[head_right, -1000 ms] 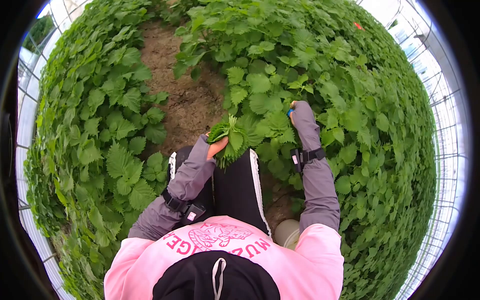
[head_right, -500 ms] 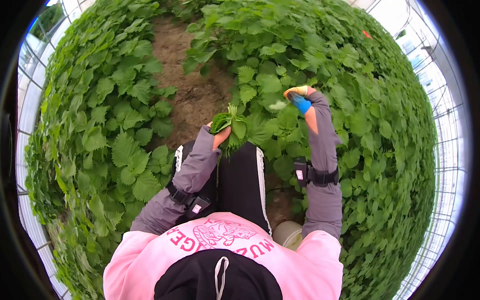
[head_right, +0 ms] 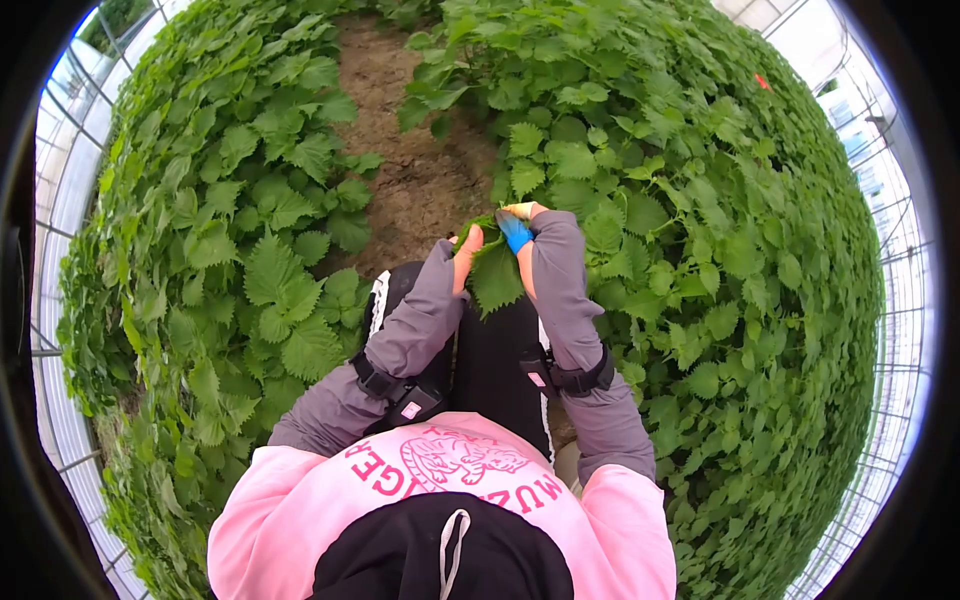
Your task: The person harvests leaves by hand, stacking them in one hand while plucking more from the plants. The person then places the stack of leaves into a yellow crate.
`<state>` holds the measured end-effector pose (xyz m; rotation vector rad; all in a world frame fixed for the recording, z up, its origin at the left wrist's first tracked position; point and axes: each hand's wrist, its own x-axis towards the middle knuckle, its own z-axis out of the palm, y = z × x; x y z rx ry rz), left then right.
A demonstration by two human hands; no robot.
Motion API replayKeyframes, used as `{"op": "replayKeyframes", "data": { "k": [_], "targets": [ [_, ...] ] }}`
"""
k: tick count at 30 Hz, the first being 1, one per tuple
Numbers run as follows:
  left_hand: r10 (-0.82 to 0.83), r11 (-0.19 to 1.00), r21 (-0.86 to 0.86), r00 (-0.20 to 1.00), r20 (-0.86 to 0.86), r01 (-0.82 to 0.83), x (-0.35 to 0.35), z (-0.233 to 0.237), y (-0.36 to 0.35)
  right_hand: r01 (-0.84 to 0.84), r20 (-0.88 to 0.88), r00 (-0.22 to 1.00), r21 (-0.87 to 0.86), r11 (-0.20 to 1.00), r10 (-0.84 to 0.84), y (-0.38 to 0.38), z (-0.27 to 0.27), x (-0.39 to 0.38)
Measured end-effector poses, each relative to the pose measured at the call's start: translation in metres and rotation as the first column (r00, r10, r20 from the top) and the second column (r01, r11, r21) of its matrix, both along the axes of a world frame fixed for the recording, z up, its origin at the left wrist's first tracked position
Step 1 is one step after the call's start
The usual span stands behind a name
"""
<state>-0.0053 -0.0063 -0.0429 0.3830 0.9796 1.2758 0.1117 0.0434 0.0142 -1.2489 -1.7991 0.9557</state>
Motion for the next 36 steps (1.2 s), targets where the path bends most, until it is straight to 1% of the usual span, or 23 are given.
{"op": "replayKeyframes", "data": {
  "k": [2, 3, 5, 6, 7, 8, 9, 10, 11, 12, 13, 15, 17, 18, 19, 21, 23, 25, 26, 28, 29, 32, 36],
  "targets": [
    [0.062, 0.988, 0.133, 0.989, 0.137, -0.08, -0.001, -0.002, -0.006, 0.019, 0.04, 0.999, 0.054, 0.998, -0.021, 0.002, -0.006, -0.001],
    [0.049, 0.988, 0.136, 0.989, 0.14, -0.068, 0.0, -0.002, -0.007, 0.012, 0.042, 0.999, 0.076, 0.997, -0.015, 0.005, -0.013, -0.002],
    [0.05, 0.953, 0.3, 0.998, -0.042, -0.035, 0.0, 0.014, -0.01, 0.018, 0.047, 0.999, 0.1, 0.995, -0.023, 0.007, -0.017, -0.004],
    [-0.023, 0.947, 0.316, 0.995, -0.096, 0.052, -0.003, 0.016, -0.006, 0.011, 0.042, 0.999, 0.101, 0.995, -0.015, 0.007, -0.017, -0.008],
    [-0.031, 0.947, 0.317, 0.995, -0.095, 0.059, -0.006, 0.005, -0.001, 0.001, 0.037, 0.999, 0.101, 0.995, -0.005, 0.008, -0.017, -0.011],
    [0.029, 0.948, 0.316, 0.98, -0.195, 0.034, -0.01, -0.01, 0.006, -0.029, -0.098, 0.994, 0.184, 0.982, 0.048, 0.016, -0.026, -0.017],
    [0.09, 0.949, 0.317, 0.952, -0.293, 0.007, -0.013, -0.026, 0.01, -0.026, -0.098, 0.994, 0.185, 0.982, 0.045, 0.021, -0.029, -0.013],
    [0.104, 0.949, 0.313, 0.965, -0.241, -0.025, -0.016, -0.021, 0.01, 0.014, -0.296, 0.955, -0.077, 0.997, -0.036, 0.023, -0.023, -0.01],
    [0.102, 0.95, 0.311, 0.965, -0.24, -0.023, -0.019, -0.02, 0.009, 0.001, -0.455, 0.876, -0.337, 0.941, -0.164, 0.026, -0.019, -0.006],
    [0.095, 0.95, 0.312, 0.97, -0.226, -0.02, -0.023, -0.019, 0.008, 0.003, -0.589, 0.759, -0.423, 0.906, -0.278, 0.036, -0.032, 0.001],
    [0.089, 0.949, 0.314, 0.973, -0.211, -0.019, -0.027, -0.019, 0.008, 0.119, -0.555, 0.713, -0.507, 0.854, -0.429, 0.045, -0.043, 0.011],
    [0.084, 0.948, 0.317, 0.978, -0.19, -0.02, -0.031, -0.013, 0.005, 0.348, -0.483, 0.602, -0.558, 0.753, -0.636, 0.054, -0.059, 0.033],
    [0.118, 0.959, 0.27, 0.987, -0.114, -0.083, -0.032, -0.011, 0.003, 0.517, -0.396, 0.532, -0.548, 0.657, -0.749, 0.059, -0.087, 0.064],
    [0.118, 0.961, 0.265, 0.987, -0.11, -0.085, -0.033, -0.016, 0.005, 0.519, -0.373, 0.557, -0.541, 0.661, -0.742, 0.065, -0.107, 0.085],
    [0.09, 0.962, 0.269, 0.986, -0.138, -0.05, -0.034, -0.024, 0.009, 0.522, -0.365, 0.557, -0.544, 0.657, -0.746, 0.059, -0.103, 0.086],
    [0.056, 0.964, 0.266, 0.985, -0.165, -0.011, -0.032, -0.03, 0.01, 0.488, -0.242, 0.707, -0.513, 0.706, -0.664, 0.043, -0.085, 0.086],
    [0.029, 0.978, 0.207, 0.995, -0.099, -0.008, -0.02, -0.027, 0.01, 0.491, -0.247, 0.704, -0.509, 0.707, -0.666, 0.046, -0.093, 0.085],
    [0.021, 0.984, 0.179, 0.998, -0.065, -0.009, -0.018, -0.028, 0.013, 0.413, -0.446, 0.609, -0.528, 0.742, -0.656, 0.048, -0.097, 0.078],
    [0.013, 0.977, 0.213, 0.993, -0.117, 0.012, -0.019, -0.029, 0.013, 0.411, -0.444, 0.611, -0.53, 0.742, -0.656, 0.048, -0.093, 0.073],
    [0.007, 0.97, 0.24, 0.985, -0.171, 0.035, -0.02, -0.03, 0.013, 0.439, -0.086, 0.868, -0.327, 0.837, -0.489, 0.043, -0.079, 0.06],
    [0.027, 0.97, 0.244, 0.986, -0.164, 0.014, -0.021, -0.029, 0.013, 0.439, -0.086, 0.868, -0.33, 0.836, -0.489, 0.041, -0.07, 0.053],
    [0.032, 0.97, 0.242, 0.982, -0.187, 0.014, -0.025, -0.033, 0.014, 0.486, 0.137, 0.873, -0.309, 0.818, -0.467, 0.054, -0.067, 0.044],
    [0.017, 0.978, 0.208, 0.979, -0.204, 0.027, -0.027, -0.03, 0.013, 0.459, 0.142, 0.888, -0.35, 0.816, -0.438, 0.081, -0.098, 0.052]
  ]
}}
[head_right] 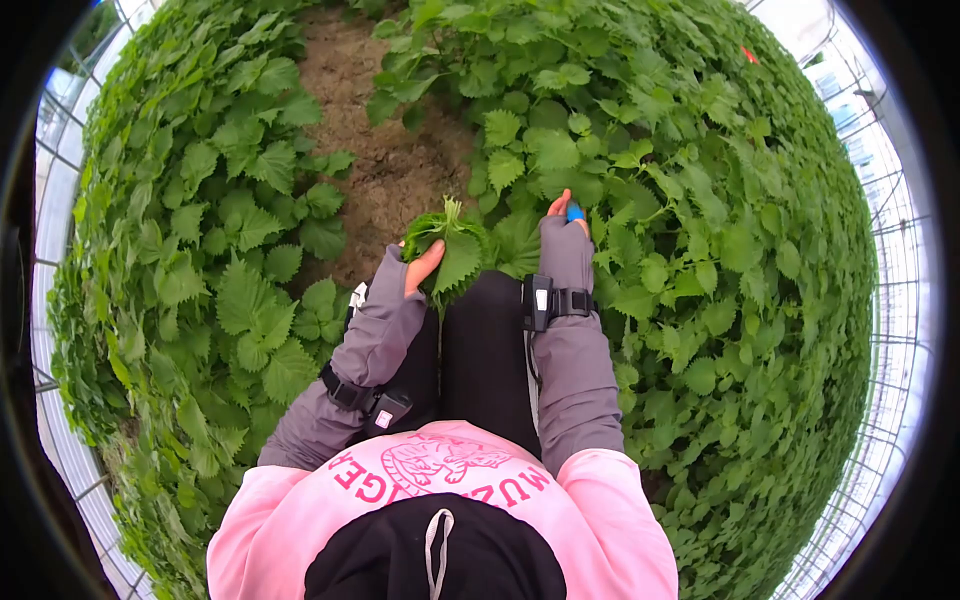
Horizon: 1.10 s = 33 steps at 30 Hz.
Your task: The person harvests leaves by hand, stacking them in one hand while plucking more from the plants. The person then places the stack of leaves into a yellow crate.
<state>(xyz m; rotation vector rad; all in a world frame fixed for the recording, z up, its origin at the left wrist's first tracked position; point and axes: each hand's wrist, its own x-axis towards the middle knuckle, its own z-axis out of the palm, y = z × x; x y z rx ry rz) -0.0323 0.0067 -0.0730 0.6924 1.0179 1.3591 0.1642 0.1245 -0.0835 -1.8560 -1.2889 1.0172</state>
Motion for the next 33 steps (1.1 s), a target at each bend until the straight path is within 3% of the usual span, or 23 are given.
{"op": "replayKeyframes", "data": {
  "k": [2, 3, 5, 6, 7, 8, 9, 11, 13, 15, 16, 17, 19, 22, 25, 28, 33],
  "targets": [
    [0.005, 1.0, 0.006, 1.0, 0.03, -0.005, 0.0, 0.0, -0.001, 0.077, -0.359, 0.933, 0.164, 0.983, -0.013, 0.015, -0.038, 0.013],
    [0.009, 1.0, 0.012, 0.998, 0.06, -0.009, 0.001, 0.0, -0.001, 0.076, -0.359, 0.933, 0.164, 0.984, -0.013, 0.022, -0.056, 0.021],
    [0.015, 1.0, 0.02, 0.998, 0.053, -0.016, 0.001, 0.0, -0.001, 0.158, -0.614, 0.784, 0.051, 0.986, -0.094, 0.032, -0.077, 0.034],
    [0.021, 0.999, 0.029, 0.999, 0.046, -0.022, 0.001, 0.0, -0.001, 0.158, -0.613, 0.784, 0.052, 0.986, -0.093, 0.034, -0.08, 0.039],
    [0.022, 0.999, 0.029, 0.999, 0.047, -0.023, 0.002, 0.001, -0.002, 0.335, -0.855, 0.423, -0.159, 0.929, -0.299, 0.033, -0.078, 0.042],
    [0.019, 0.999, 0.03, 0.996, 0.088, -0.021, 0.003, 0.004, -0.002, 0.394, -0.9, -0.036, -0.413, 0.821, -0.435, 0.031, -0.077, 0.043],
    [0.015, 0.999, 0.031, 0.992, 0.128, -0.019, 0.004, 0.005, -0.003, 0.394, -0.899, -0.036, -0.413, 0.821, -0.436, 0.026, -0.077, 0.044],
    [0.01, 1.0, 0.026, 0.991, 0.136, -0.014, 0.004, 0.005, -0.003, 0.203, -0.816, 0.564, -0.015, 0.979, -0.13, 0.012, -0.081, 0.05],
    [0.005, 1.0, 0.023, 0.989, 0.144, -0.009, 0.004, 0.004, -0.003, 0.171, -0.804, 0.581, -0.033, 0.985, -0.128, 0.001, -0.075, 0.055],
    [-0.012, 0.999, 0.037, 0.991, 0.137, 0.007, 0.004, 0.004, -0.004, 0.286, -0.495, 0.826, -0.041, 0.957, -0.268, -0.016, -0.052, 0.048],
    [-0.012, 0.999, 0.038, 0.99, 0.138, 0.006, 0.003, 0.001, -0.004, 0.172, -0.18, 0.965, -0.123, 0.977, -0.193, -0.023, -0.037, 0.051],
    [-0.02, 0.999, 0.05, 0.996, 0.091, 0.016, 0.002, -0.001, -0.003, 0.172, -0.18, 0.965, -0.123, 0.977, -0.192, -0.028, -0.034, 0.054],
    [-0.029, 0.998, 0.059, 0.999, 0.044, 0.026, 0.002, 0.001, -0.006, 0.059, 0.095, 0.994, -0.045, 0.997, -0.055, -0.039, -0.032, 0.06],
    [-0.009, 1.0, 0.023, 0.995, 0.104, 0.006, 0.006, 0.016, -0.012, -0.141, 0.499, 0.858, 0.008, 0.99, 0.118, -0.053, -0.027, 0.064],
    [0.019, 1.0, -0.007, 0.985, 0.171, -0.018, 0.009, 0.025, -0.016, -0.229, 0.619, 0.779, 0.134, 0.964, 0.099, -0.064, -0.021, 0.057],
    [0.028, 1.0, -0.014, 0.995, 0.097, -0.027, 0.008, 0.025, -0.018, -0.176, 0.589, 0.808, 0.279, 0.944, -0.023, -0.067, -0.026, 0.055],
    [0.044, 0.999, 0.003, 0.996, 0.083, -0.044, 0.006, 0.006, -0.014, -0.252, 0.471, 0.882, 0.506, 0.825, -0.019, -0.024, -0.071, 0.102]
  ]
}}
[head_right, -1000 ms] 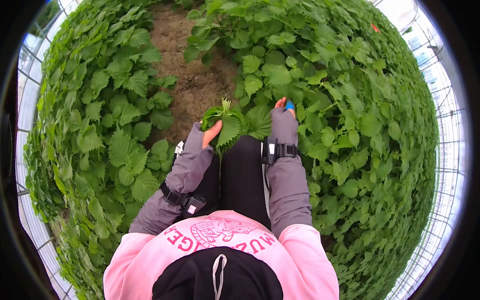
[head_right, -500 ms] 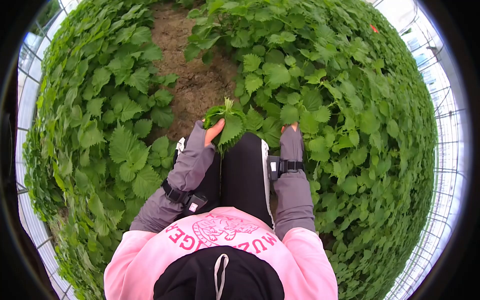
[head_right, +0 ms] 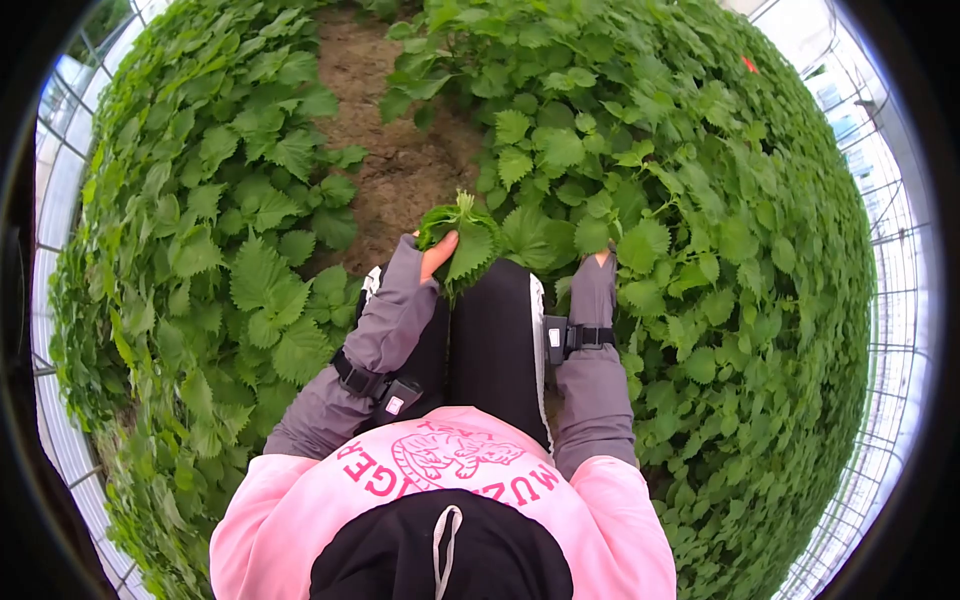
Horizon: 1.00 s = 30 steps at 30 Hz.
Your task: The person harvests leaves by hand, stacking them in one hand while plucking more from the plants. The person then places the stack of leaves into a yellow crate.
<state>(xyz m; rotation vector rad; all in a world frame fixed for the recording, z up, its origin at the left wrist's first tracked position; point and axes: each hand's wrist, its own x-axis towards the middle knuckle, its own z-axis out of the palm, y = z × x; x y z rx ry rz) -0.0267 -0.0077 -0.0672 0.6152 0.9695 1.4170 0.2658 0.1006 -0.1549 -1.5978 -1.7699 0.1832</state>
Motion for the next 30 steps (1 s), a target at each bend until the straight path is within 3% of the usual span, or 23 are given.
{"op": "replayKeyframes", "data": {
  "k": [2, 3, 4, 6, 7, 8, 10, 12, 13, 14, 16, 18, 19, 20, 21, 22, 23, 26, 28, 30],
  "targets": [
    [0.031, 0.999, -0.029, 0.996, -0.088, -0.034, -0.002, -0.002, 0.003, -0.055, -0.032, 0.998, 0.064, 0.996, 0.057, 0.013, 0.024, -0.019],
    [0.041, 0.996, -0.072, 0.984, -0.175, -0.054, -0.002, -0.003, 0.001, -0.056, -0.388, 0.92, -0.006, 0.998, 0.05, -0.002, 0.077, -0.053],
    [0.037, 0.995, -0.086, 0.983, -0.178, -0.053, -0.001, -0.004, -0.002, -0.073, -0.693, 0.721, -0.082, 0.994, -0.004, -0.021, 0.121, -0.08],
    [0.075, 0.997, 0.035, 0.967, -0.245, -0.069, 0.001, 0.0, 0.0, -0.09, -0.64, 0.767, -0.169, 0.981, -0.04, -0.049, 0.177, -0.104],
    [0.016, 0.987, -0.15, 0.953, -0.303, -0.064, 0.0, 0.028, -0.006, -0.108, -0.578, 0.814, -0.245, 0.964, -0.055, -0.059, 0.196, -0.114],
    [0.023, 0.987, -0.147, 0.953, -0.302, -0.07, 0.003, 0.021, -0.003, -0.114, -0.578, 0.815, -0.242, 0.964, -0.048, -0.07, 0.208, -0.124],
    [0.226, 0.97, 0.181, 0.884, -0.408, -0.165, 0.013, 0.002, 0.001, -0.463, -0.804, 0.59, -0.269, 0.844, 0.067, -0.089, 0.218, -0.143],
    [0.126, 0.983, 0.169, 0.922, -0.366, -0.067, 0.017, -0.006, 0.006, -0.552, -0.788, 0.593, -0.249, 0.796, 0.165, -0.097, 0.204, -0.156],
    [0.036, 0.978, 0.206, 0.993, -0.115, -0.012, 0.017, -0.008, 0.004, -0.56, -0.752, 0.621, -0.226, 0.797, 0.223, -0.096, 0.194, -0.162],
    [-0.068, 0.966, 0.256, 0.988, 0.141, 0.03, 0.017, -0.011, 0.002, -0.57, -0.71, 0.646, -0.203, 0.796, 0.28, -0.091, 0.18, -0.165],
    [-0.019, 0.978, 0.207, 0.997, 0.075, 0.003, 0.023, -0.024, -0.001, -0.572, -0.658, 0.686, -0.225, 0.789, 0.31, -0.084, 0.166, -0.161],
    [0.032, 0.987, 0.157, 0.999, 0.008, -0.032, 0.023, -0.054, 0.004, -0.584, -0.742, 0.628, -0.251, 0.772, 0.234, -0.075, 0.152, -0.159],
    [0.049, 0.961, 0.275, 0.955, -0.293, 0.035, 0.018, -0.059, 0.009, -0.585, -0.742, 0.628, -0.252, 0.771, 0.235, -0.072, 0.148, -0.158],
    [0.099, 0.922, 0.363, 0.821, -0.562, 0.136, 0.015, -0.063, 0.012, -0.511, -0.621, 0.733, -0.233, 0.827, 0.278, -0.07, 0.145, -0.156],
    [0.097, 0.922, 0.363, 0.822, -0.561, 0.138, 0.016, -0.068, 0.01, -0.436, -0.483, 0.823, -0.199, 0.878, 0.299, -0.068, 0.143, -0.155],
    [-0.037, 0.985, 0.152, 0.97, -0.241, 0.075, 0.014, -0.025, -0.002, -0.431, -0.481, 0.826, -0.2, 0.88, 0.295, -0.068, 0.145, -0.155],
    [-0.084, 0.993, -0.077, 0.988, 0.131, 0.095, 0.012, 0.009, -0.011, -0.436, -0.439, 0.836, -0.166, 0.884, 0.33, -0.068, 0.148, -0.156],
    [-0.086, 0.994, 0.075, 0.995, 0.056, 0.082, 0.014, 0.04, -0.021, -0.422, -0.331, 0.872, -0.132, 0.897, 0.362, -0.065, 0.149, -0.156],
    [-0.096, 0.989, 0.112, 0.995, 0.009, 0.094, 0.017, 0.026, -0.011, -0.395, -0.25, 0.902, -0.141, 0.908, 0.353, -0.064, 0.146, -0.157],
    [-0.037, 0.995, 0.093, 0.992, -0.12, 0.048, 0.013, 0.003, -0.001, -0.453, -0.492, 0.796, -0.099, 0.886, 0.352, -0.061, 0.142, -0.165]
  ]
}}
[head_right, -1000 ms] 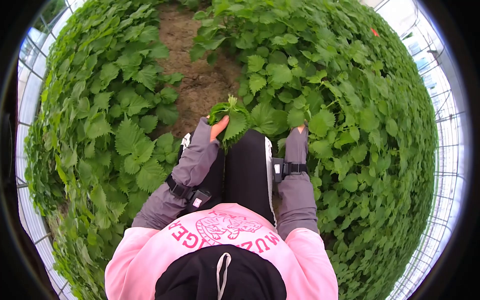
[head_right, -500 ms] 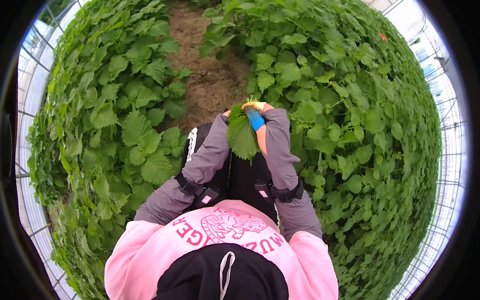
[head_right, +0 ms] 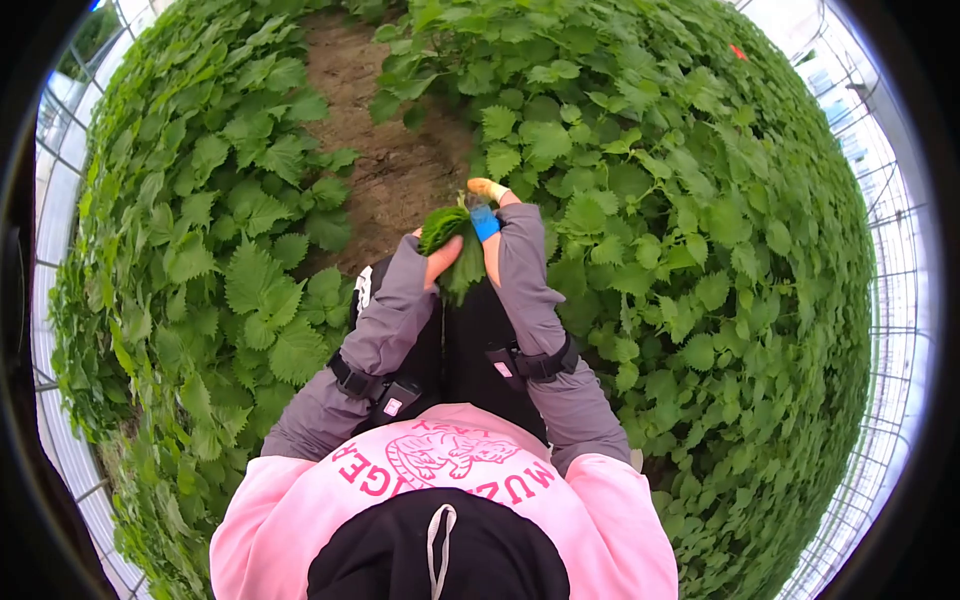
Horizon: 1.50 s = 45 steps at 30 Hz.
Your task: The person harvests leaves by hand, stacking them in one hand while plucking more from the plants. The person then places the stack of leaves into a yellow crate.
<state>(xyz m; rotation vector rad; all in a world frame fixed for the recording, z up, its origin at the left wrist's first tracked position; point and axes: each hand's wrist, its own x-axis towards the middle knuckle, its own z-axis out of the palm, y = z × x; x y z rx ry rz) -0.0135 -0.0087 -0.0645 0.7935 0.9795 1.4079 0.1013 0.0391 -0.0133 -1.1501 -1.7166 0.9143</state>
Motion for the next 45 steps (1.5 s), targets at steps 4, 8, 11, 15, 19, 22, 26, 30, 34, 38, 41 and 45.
{"op": "replayKeyframes", "data": {
  "k": [4, 8, 11, 15, 19, 22, 26, 30, 34, 38, 41, 45],
  "targets": [
    [-0.037, 0.999, -0.02, 0.988, 0.153, 0.04, -0.015, 0.011, -0.001, -0.092, -0.573, 0.775, -0.52, 0.849, -0.267, 0.027, -0.03, 0.029],
    [0.065, 0.987, -0.15, 0.993, 0.098, -0.049, -0.019, 0.07, -0.021, 0.29, -0.502, 0.43, -0.711, 0.641, -0.751, 0.052, -0.077, 0.083],
    [0.099, 0.986, -0.134, 0.995, 0.019, -0.095, -0.016, 0.075, -0.024, 0.451, -0.662, 0.351, -0.501, 0.739, -0.663, 0.061, -0.108, 0.112],
    [0.035, 0.999, -0.019, 0.999, 0.001, -0.035, -0.008, 0.049, -0.012, 0.417, -0.472, 0.654, -0.427, 0.802, -0.591, 0.095, -0.144, 0.145],
    [-0.038, 0.991, -0.116, 0.981, 0.189, 0.06, -0.006, 0.019, 0.001, 0.437, -0.449, 0.681, -0.386, 0.813, -0.579, 0.109, -0.129, 0.133],
    [-0.058, 0.992, -0.102, 0.981, 0.185, 0.078, -0.013, 0.009, 0.004, 0.642, 0.462, 0.722, -0.17, 0.747, -0.516, 0.112, -0.118, 0.137],
    [-0.035, 0.992, -0.112, 0.987, 0.155, 0.052, -0.016, 0.015, 0.003, 0.539, -0.124, 0.668, -0.599, 0.592, -0.734, 0.133, -0.15, 0.15],
    [0.006, 0.984, -0.176, 0.976, 0.216, 0.033, -0.019, 0.03, 0.001, 0.611, 0.718, 0.598, -0.119, 0.783, -0.357, 0.093, -0.078, 0.128],
    [0.092, 0.978, -0.207, 0.923, 0.374, -0.013, -0.027, 0.026, -0.004, 0.491, 0.123, 0.865, -0.408, 0.77, -0.486, 0.055, -0.012, 0.093],
    [-0.017, 1.0, -0.009, 0.928, 0.372, 0.022, -0.031, 0.039, -0.012, 0.112, -0.165, 0.97, -0.342, 0.933, -0.177, 0.031, 0.029, 0.08],
    [-0.118, 0.988, -0.018, 0.828, 0.549, 0.152, -0.033, 0.053, -0.019, -0.305, 0.118, 0.941, -0.114, 0.945, 0.318, 0.028, 0.036, 0.081],
    [-0.21, 0.977, 0.075, 0.81, 0.548, 0.202, -0.029, 0.05, -0.022, -0.435, 0.202, 0.87, -0.116, 0.893, 0.451, 0.011, 0.058, 0.074]
  ]
}}
